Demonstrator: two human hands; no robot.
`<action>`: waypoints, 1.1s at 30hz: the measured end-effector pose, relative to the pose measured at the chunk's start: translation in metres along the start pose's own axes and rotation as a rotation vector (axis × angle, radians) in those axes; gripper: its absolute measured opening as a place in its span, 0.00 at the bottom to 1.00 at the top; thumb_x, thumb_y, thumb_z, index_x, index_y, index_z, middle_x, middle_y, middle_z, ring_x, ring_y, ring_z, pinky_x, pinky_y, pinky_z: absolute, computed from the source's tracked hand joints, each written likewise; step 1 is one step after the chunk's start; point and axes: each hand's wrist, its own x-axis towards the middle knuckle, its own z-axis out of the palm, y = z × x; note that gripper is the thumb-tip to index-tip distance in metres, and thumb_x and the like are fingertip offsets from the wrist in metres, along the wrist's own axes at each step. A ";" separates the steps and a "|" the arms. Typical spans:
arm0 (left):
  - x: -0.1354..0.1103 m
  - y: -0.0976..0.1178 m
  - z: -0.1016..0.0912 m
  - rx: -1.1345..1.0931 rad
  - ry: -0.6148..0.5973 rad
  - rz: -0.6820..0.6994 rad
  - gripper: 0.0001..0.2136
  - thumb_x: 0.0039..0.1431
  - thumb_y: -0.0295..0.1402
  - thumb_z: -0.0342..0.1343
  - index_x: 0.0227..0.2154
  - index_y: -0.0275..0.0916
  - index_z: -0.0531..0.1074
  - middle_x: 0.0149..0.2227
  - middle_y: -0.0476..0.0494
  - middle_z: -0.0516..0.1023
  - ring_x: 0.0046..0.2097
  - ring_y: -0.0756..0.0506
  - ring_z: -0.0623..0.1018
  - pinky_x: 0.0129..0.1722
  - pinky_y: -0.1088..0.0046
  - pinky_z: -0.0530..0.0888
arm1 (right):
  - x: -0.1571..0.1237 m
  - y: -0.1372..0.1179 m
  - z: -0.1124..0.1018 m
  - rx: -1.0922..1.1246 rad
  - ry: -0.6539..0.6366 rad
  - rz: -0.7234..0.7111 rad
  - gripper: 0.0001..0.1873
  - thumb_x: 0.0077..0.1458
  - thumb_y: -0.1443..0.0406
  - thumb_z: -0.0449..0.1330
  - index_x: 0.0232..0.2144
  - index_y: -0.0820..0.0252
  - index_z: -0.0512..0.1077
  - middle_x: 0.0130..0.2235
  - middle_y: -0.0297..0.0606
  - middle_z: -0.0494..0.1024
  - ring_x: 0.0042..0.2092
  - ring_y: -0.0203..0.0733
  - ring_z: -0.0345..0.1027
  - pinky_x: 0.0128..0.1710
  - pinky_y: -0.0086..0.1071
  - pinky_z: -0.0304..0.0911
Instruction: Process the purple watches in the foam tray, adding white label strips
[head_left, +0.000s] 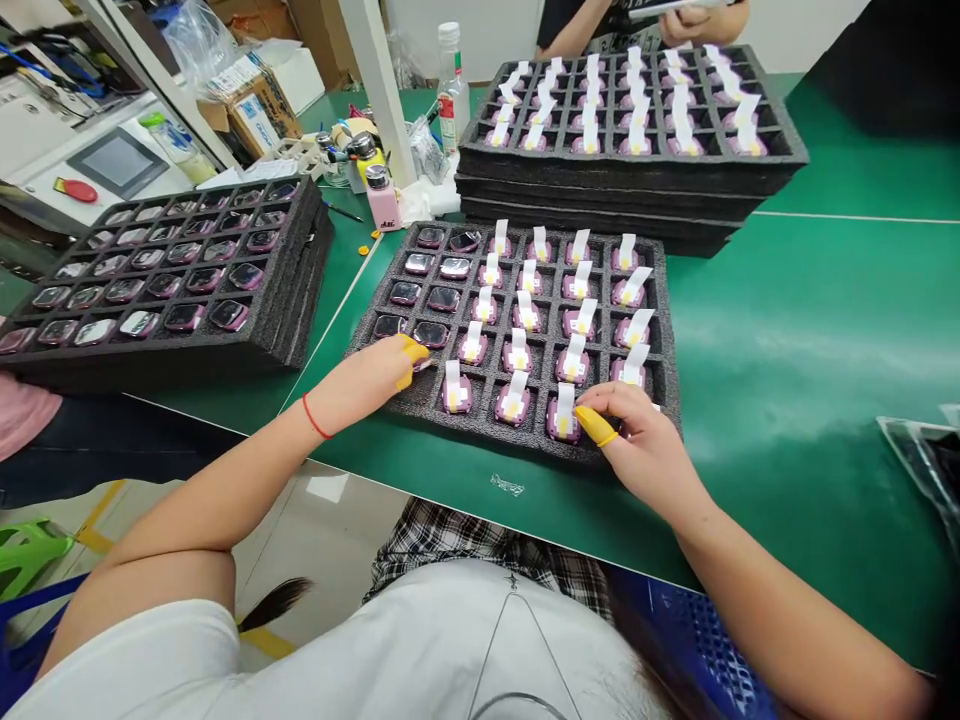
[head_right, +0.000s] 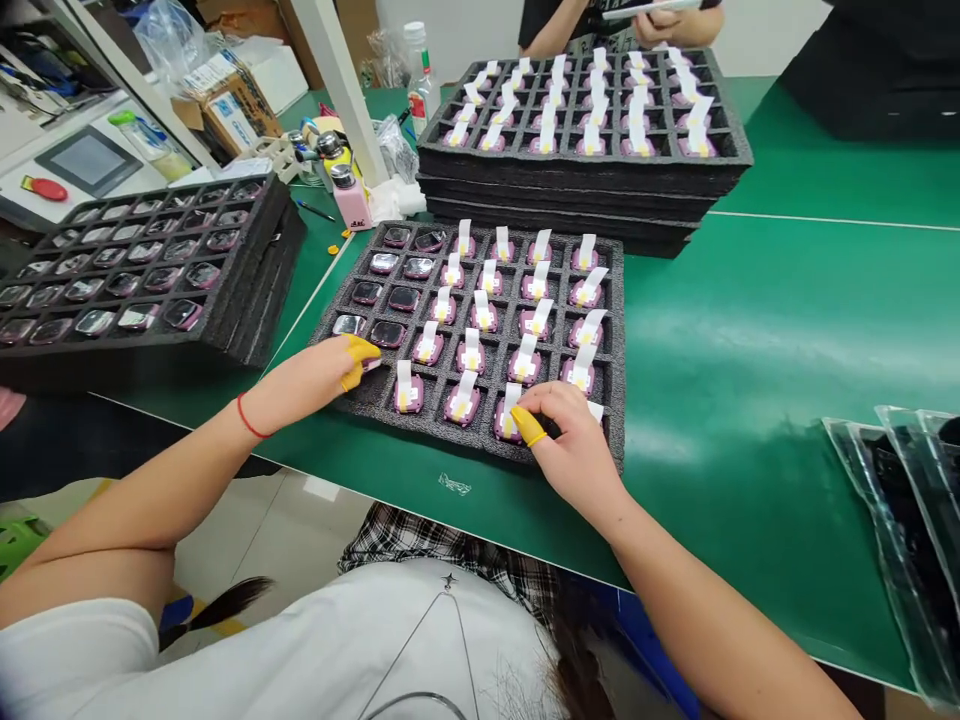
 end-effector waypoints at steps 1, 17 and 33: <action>0.000 0.004 -0.003 -0.114 0.046 -0.054 0.15 0.64 0.28 0.45 0.50 0.34 0.72 0.44 0.36 0.76 0.44 0.41 0.77 0.46 0.61 0.76 | 0.000 -0.002 0.000 0.002 0.000 -0.013 0.05 0.56 0.66 0.59 0.28 0.55 0.72 0.36 0.38 0.76 0.42 0.44 0.69 0.44 0.43 0.64; 0.040 0.117 0.044 -0.863 0.140 0.369 0.10 0.61 0.26 0.55 0.45 0.38 0.73 0.44 0.43 0.79 0.47 0.47 0.77 0.47 0.68 0.77 | -0.007 -0.014 0.008 0.074 0.008 -0.268 0.08 0.54 0.73 0.62 0.31 0.56 0.69 0.32 0.33 0.73 0.35 0.36 0.68 0.35 0.32 0.67; 0.037 0.109 0.053 -0.902 0.203 0.373 0.03 0.62 0.29 0.58 0.37 0.39 0.76 0.47 0.43 0.79 0.48 0.47 0.77 0.49 0.67 0.76 | -0.003 -0.015 0.001 -0.084 -0.194 -0.477 0.04 0.61 0.67 0.59 0.39 0.57 0.70 0.37 0.40 0.78 0.40 0.38 0.73 0.39 0.33 0.73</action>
